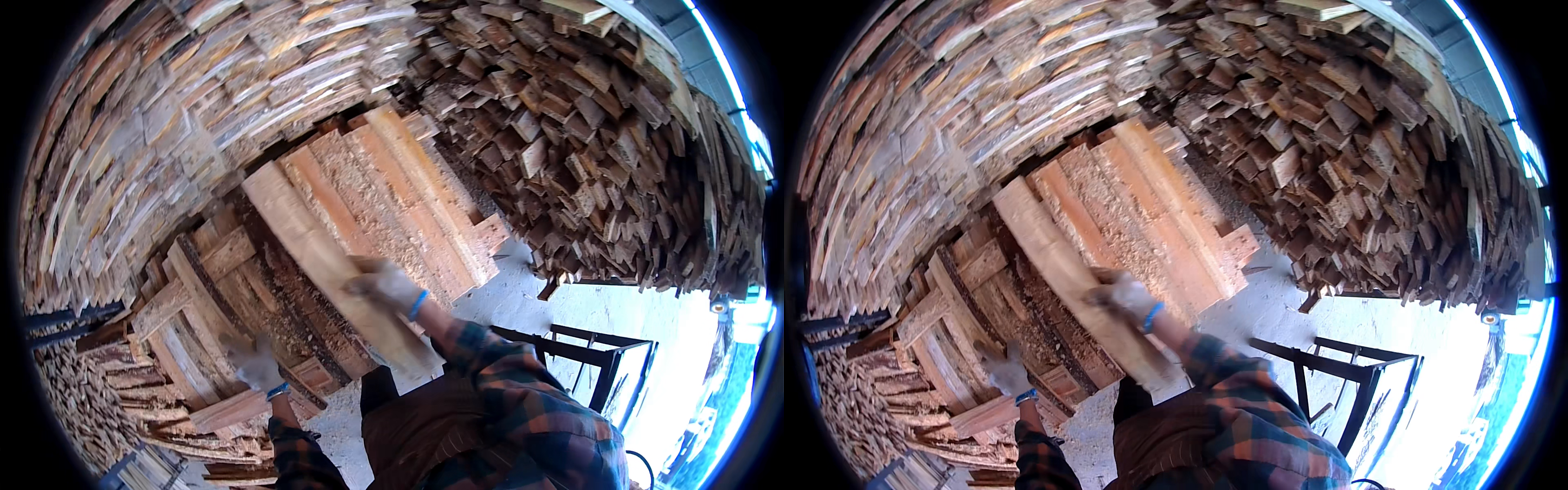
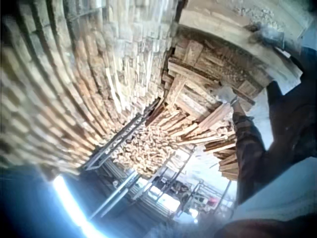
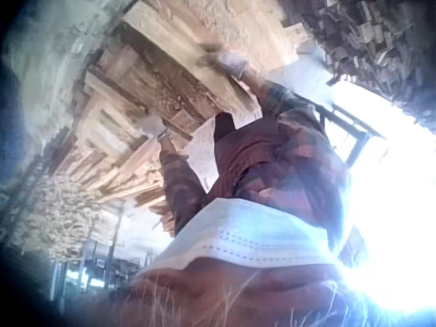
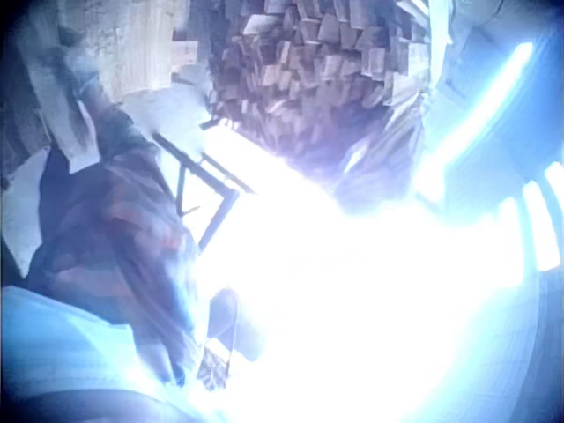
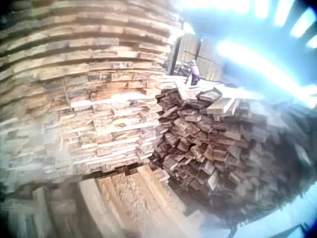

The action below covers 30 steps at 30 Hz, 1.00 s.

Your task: The person repeatedly picks up wooden planks from a large pile and stacks them onto a metal rack. The worker wears gloves and a plaid shirt, handling the lumber one piece at a time to build a neat stack.

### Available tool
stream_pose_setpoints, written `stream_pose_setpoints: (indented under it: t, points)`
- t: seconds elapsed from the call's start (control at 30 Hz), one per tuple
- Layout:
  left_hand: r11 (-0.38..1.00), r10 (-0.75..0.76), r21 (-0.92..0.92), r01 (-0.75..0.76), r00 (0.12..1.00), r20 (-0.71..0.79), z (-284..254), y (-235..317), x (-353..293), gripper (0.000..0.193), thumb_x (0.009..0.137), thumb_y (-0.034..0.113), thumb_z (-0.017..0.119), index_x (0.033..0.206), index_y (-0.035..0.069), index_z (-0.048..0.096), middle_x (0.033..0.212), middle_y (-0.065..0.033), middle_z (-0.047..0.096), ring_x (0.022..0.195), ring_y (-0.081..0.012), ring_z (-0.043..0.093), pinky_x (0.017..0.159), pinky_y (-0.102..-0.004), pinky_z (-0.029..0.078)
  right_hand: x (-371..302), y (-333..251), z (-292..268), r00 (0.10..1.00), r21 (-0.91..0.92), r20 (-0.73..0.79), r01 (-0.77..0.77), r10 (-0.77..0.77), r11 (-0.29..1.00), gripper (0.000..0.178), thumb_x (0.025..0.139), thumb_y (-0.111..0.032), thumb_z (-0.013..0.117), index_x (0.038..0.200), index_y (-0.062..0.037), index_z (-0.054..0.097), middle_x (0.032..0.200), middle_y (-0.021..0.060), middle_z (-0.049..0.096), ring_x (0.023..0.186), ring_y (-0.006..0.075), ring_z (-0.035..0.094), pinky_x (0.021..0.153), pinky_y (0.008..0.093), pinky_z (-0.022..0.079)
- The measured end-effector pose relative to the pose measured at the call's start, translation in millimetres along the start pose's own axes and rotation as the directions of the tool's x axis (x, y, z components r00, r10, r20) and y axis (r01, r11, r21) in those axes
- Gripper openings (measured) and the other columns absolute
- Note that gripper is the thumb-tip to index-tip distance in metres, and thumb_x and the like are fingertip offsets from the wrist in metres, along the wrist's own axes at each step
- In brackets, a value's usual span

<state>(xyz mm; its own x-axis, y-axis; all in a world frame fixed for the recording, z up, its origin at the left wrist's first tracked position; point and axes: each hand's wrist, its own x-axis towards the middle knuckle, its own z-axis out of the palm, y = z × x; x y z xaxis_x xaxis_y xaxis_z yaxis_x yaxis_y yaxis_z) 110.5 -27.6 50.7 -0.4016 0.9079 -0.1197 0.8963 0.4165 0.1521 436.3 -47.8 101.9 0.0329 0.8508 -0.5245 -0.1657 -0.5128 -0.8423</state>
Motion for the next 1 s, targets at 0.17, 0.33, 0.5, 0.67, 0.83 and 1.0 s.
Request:
stream_pose_setpoints:
  t: [0.17,0.33,0.5,0.67,0.83,1.0]
  points:
    - [0.995,0.038,0.090,-0.032,0.998,-0.059,5.2,-7.3,9.2,0.084,0.087,0.057,0.056,0.151,0.016,0.019,0.119,-0.0303,0.053,0.095,-0.0484,0.061,0.075,-0.0565,0.053,-31.6,-2.7,-211.4,0.909,-0.360,-0.395,-0.021,-0.133,0.933,0.063,0.082,-0.035,0.071,0.130,0.0018,0.053,0.117,0.0160,0.065,0.103,0.0223,0.062,0.092,0.0318,0.049]
    - [0.967,-0.055,0.249,0.061,0.998,-0.031,13.0,9.1,13.5,0.083,0.089,0.053,0.055,0.151,0.014,0.018,0.122,-0.0305,0.051,0.100,-0.0491,0.060,0.077,-0.0570,0.054,45.2,20.9,-297.2,0.794,-0.538,-0.600,-0.310,-0.099,0.784,0.049,0.085,-0.039,0.067,0.120,-0.0055,0.064,0.106,0.0164,0.068,0.096,0.0278,0.065,0.084,0.0375,0.051]
    - [0.965,-0.081,0.239,0.107,0.990,-0.118,39.3,-51.8,26.0,0.082,0.090,0.050,0.056,0.152,0.014,0.016,0.123,-0.0306,0.051,0.102,-0.0480,0.059,0.078,-0.0553,0.053,110.8,70.9,-304.8,0.807,-0.576,-0.561,-0.222,-0.183,0.787,0.064,0.085,-0.052,0.061,0.116,0.0046,0.057,0.108,0.0323,0.061,0.104,0.0452,0.060,0.090,0.0460,0.049]
    - [0.954,-0.108,0.278,0.111,0.994,-0.026,12.5,3.5,9.3,0.088,0.087,0.055,0.057,0.152,0.011,0.017,0.119,-0.0286,0.054,0.098,-0.0424,0.062,0.075,-0.0522,0.054,137.9,48.9,-311.0,0.782,-0.653,-0.583,-0.291,-0.220,0.699,0.065,0.086,-0.054,0.059,0.120,0.0013,0.054,0.110,0.0304,0.061,0.101,0.0454,0.060,0.088,0.0469,0.049]
    - [0.971,-0.010,0.238,0.024,0.998,-0.059,3.9,-12.0,12.1,0.097,0.082,0.059,0.060,0.152,0.010,0.014,0.130,-0.0296,0.048,0.106,-0.0488,0.056,0.086,-0.0544,0.050,104.6,-10.2,-259.2,0.713,-0.692,-0.700,-0.688,0.029,0.220,0.056,0.088,-0.048,0.059,0.130,-0.0108,0.054,0.117,0.0244,0.061,0.097,0.0421,0.061,0.085,0.0455,0.051]
    - [1.000,0.018,-0.012,-0.018,0.999,-0.035,-3.7,-19.3,17.7,0.098,0.078,0.042,0.072,0.151,0.010,0.016,0.131,-0.0317,0.045,0.113,-0.0487,0.053,0.090,-0.0546,0.049,32.4,-8.6,-105.5,0.888,-0.200,-0.255,0.340,-0.384,0.919,0.055,0.091,-0.025,0.063,0.137,-0.0005,0.047,0.123,0.0233,0.057,0.106,0.0276,0.061,0.085,0.0359,0.054]
